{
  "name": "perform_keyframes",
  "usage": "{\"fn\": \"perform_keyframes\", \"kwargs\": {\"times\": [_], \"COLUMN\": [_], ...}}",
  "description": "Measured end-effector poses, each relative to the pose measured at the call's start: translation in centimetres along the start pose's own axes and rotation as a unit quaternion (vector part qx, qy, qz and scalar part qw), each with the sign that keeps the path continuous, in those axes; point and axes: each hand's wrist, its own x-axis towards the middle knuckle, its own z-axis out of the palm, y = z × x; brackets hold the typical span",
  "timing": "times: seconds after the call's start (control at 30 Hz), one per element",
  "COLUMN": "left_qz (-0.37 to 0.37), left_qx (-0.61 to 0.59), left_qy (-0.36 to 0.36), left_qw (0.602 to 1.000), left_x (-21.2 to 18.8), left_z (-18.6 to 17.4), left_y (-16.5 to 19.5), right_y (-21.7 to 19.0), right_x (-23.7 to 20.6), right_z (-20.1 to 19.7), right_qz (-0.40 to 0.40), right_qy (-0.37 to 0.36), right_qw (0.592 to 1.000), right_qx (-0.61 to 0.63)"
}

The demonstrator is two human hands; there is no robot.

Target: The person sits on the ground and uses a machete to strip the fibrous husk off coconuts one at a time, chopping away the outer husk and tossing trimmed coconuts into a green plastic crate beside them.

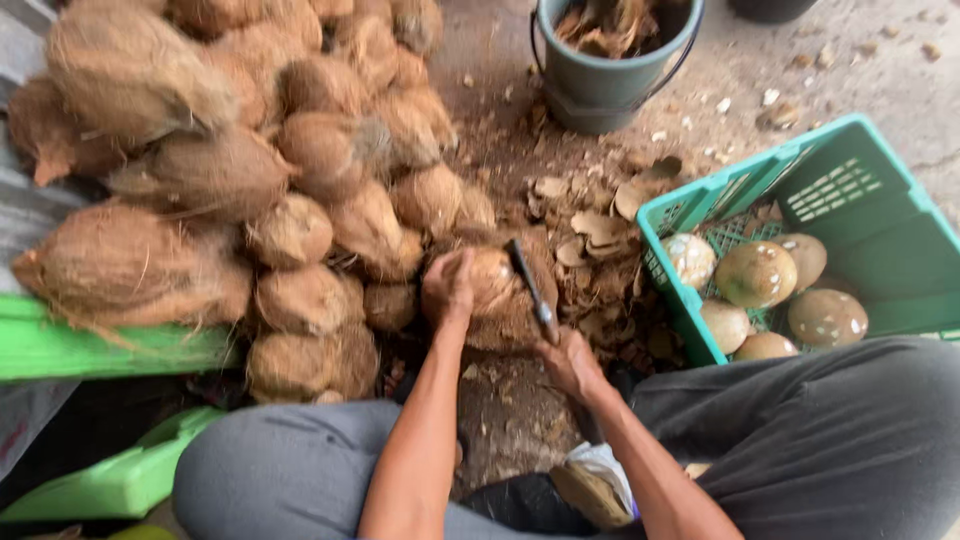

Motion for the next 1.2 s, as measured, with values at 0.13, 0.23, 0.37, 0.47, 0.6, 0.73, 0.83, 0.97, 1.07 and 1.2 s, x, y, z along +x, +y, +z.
{"fn": "perform_keyframes", "kwargs": {"times": [0.13, 0.23, 0.37, 0.47, 0.6, 0.73, 0.83, 0.97, 1.07, 1.2], "left_qz": [-0.022, 0.046, -0.004, -0.026, -0.001, 0.096, -0.019, 0.015, 0.064, -0.001], "left_qx": [0.046, 0.007, 0.120, 0.178, 0.169, 0.091, 0.148, 0.069, 0.021, 0.151], "left_qy": [-0.056, 0.037, -0.010, -0.013, 0.017, 0.050, -0.007, -0.010, -0.003, 0.009], "left_qw": [0.997, 0.998, 0.993, 0.984, 0.986, 0.990, 0.989, 0.997, 0.998, 0.989], "left_x": [0.1, 1.0, 2.5, 3.5, 4.2, 4.5, 4.1, 3.6, 3.8, 4.0], "left_z": [-1.1, -0.8, 0.4, 2.1, 3.7, 3.5, 3.0, 3.3, 3.4, 3.1], "left_y": [0.2, -0.1, -0.3, -0.3, -0.6, -0.8, -0.5, 0.1, 0.2, -0.3], "right_y": [-2.5, -5.9, -8.3, -8.7, -8.7, -8.6, -8.4, -8.6, -8.8, -9.2], "right_x": [-3.3, -3.4, -4.1, -4.5, -4.4, -4.2, -4.0, -3.7, -3.8, -4.2], "right_z": [0.1, -1.4, -2.6, -1.3, -0.6, -2.2, -1.8, 0.4, -0.2, -1.4], "right_qz": [0.057, 0.015, -0.098, -0.132, 0.005, -0.121, -0.210, -0.019, 0.027, -0.137], "right_qy": [-0.036, -0.005, 0.053, 0.034, -0.018, 0.020, 0.076, 0.007, 0.004, 0.050], "right_qw": [0.998, 1.000, 0.985, 0.964, 0.993, 0.975, 0.941, 0.987, 0.999, 0.969], "right_qx": [-0.005, 0.025, 0.130, 0.227, 0.115, 0.184, 0.254, 0.161, 0.043, 0.198]}}
